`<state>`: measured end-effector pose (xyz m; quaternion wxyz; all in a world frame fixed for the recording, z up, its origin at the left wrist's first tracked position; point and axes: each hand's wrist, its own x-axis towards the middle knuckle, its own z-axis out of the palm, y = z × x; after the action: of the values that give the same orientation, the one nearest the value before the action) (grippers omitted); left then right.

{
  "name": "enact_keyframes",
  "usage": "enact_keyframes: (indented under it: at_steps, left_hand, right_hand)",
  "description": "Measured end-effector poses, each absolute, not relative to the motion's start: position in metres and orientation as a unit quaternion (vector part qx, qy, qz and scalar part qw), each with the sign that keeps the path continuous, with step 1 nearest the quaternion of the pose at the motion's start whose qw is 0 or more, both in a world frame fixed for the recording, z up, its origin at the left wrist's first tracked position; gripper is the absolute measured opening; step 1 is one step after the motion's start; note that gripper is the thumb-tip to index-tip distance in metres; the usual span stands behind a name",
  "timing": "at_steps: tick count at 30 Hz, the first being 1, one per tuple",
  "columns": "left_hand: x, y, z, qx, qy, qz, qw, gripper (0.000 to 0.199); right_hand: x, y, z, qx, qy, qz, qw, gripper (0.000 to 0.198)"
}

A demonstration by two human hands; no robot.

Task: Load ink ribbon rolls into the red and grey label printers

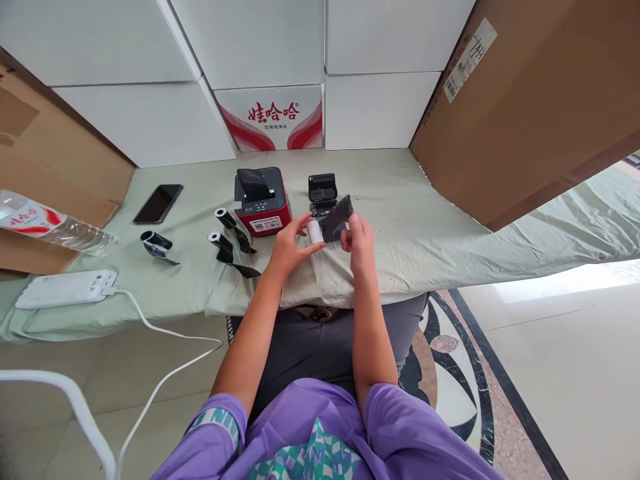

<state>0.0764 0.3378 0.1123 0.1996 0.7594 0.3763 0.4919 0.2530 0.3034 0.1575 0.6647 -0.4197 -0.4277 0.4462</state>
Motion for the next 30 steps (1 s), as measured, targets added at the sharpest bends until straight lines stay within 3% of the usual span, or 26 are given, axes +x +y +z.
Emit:
enact_keyframes:
  at_steps: [5,12,20,30]
  left_hand:
    - [0.076,0.352,0.145,0.829,0.357,0.395,0.172,0.075]
    - [0.085,0.403,0.2,0.923,0.274,0.241,0.126,0.072]
    - [0.108,0.453,0.217,0.977,0.205,0.065,0.007,0.043]
    - [0.125,0.47,0.215,0.984,0.15,-0.071,-0.064,0.028]
  right_hand:
    - [0.264,0.296,0.168,-0.447,-0.423,0.339,0.711,0.029]
    - [0.277,0.301,0.156,-0.433,-0.356,0.325,0.762,0.059]
    - [0.249,0.306,0.142,-0.452,-0.355,0.375,0.727,0.069]
    - [0.204,0.298,0.14,-0.459,-0.364,0.433,0.685,0.036]
